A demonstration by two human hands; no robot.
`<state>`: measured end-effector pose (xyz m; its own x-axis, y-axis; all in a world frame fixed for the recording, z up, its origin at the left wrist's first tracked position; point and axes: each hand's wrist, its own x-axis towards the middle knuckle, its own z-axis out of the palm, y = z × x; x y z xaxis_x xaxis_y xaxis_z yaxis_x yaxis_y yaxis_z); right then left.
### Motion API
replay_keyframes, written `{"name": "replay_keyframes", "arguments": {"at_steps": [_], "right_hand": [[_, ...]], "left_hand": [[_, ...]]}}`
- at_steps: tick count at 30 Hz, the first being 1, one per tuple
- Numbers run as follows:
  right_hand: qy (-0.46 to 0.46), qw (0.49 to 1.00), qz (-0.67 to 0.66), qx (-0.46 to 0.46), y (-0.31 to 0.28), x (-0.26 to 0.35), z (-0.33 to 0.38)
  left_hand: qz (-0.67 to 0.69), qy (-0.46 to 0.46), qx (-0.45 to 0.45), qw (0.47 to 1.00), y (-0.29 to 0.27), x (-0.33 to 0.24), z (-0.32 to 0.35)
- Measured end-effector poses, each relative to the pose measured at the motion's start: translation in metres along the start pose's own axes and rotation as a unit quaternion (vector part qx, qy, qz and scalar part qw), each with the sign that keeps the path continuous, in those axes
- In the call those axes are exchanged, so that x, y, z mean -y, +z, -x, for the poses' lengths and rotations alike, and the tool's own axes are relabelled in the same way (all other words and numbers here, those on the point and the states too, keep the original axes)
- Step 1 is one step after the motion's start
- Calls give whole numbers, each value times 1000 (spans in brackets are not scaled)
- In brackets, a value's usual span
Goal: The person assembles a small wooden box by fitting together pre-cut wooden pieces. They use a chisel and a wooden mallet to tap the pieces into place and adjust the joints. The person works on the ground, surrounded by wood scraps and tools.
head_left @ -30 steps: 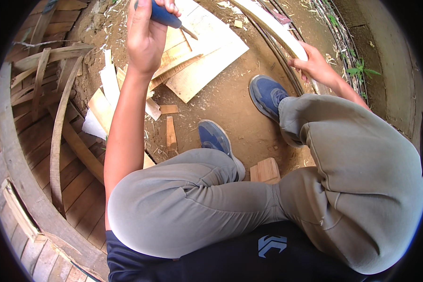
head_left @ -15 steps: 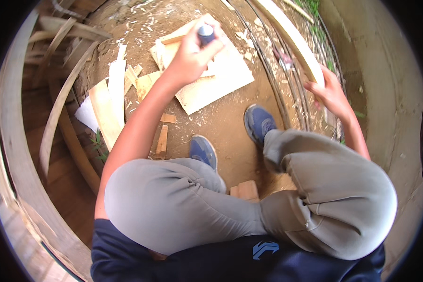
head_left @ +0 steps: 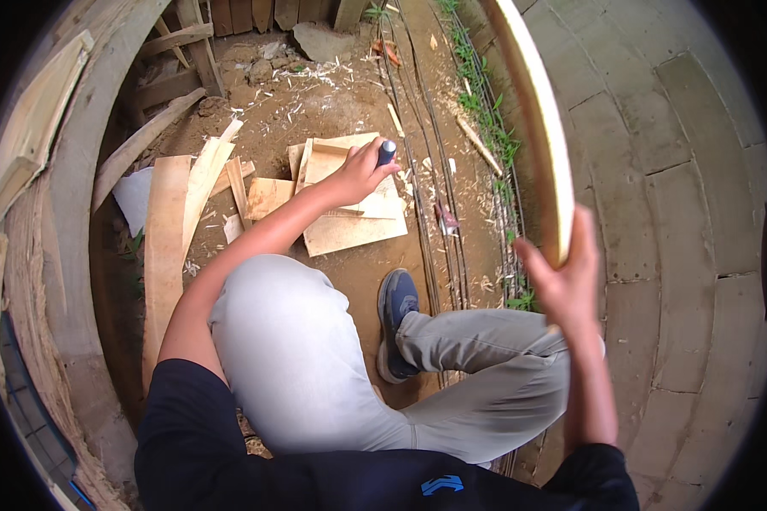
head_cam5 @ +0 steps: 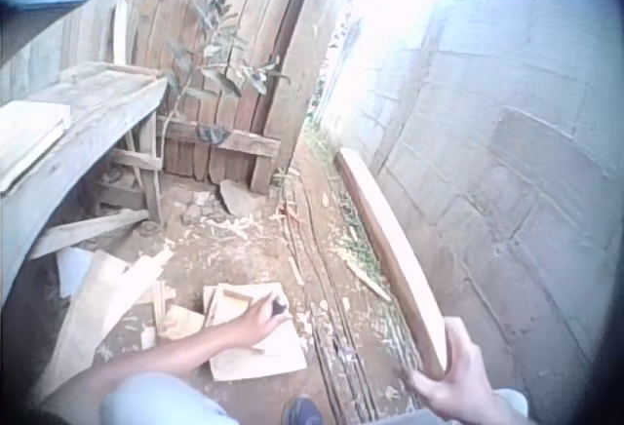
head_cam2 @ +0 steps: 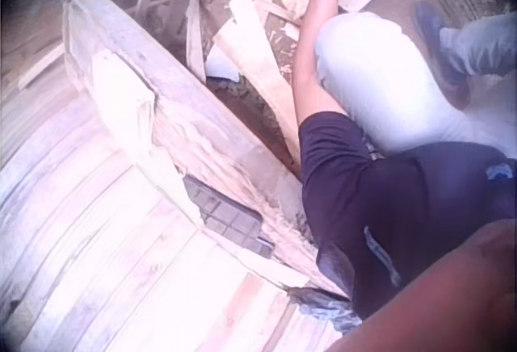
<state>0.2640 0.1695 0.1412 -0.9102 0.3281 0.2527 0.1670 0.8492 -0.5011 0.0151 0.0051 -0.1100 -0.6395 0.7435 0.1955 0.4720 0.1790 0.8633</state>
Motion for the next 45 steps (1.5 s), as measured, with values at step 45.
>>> {"name": "replay_keyframes", "arguments": {"at_steps": [45], "right_hand": [[105, 988, 82, 72, 120, -34, 57]], "left_hand": [[-1, 31, -32, 999, 31, -1, -6]]}}
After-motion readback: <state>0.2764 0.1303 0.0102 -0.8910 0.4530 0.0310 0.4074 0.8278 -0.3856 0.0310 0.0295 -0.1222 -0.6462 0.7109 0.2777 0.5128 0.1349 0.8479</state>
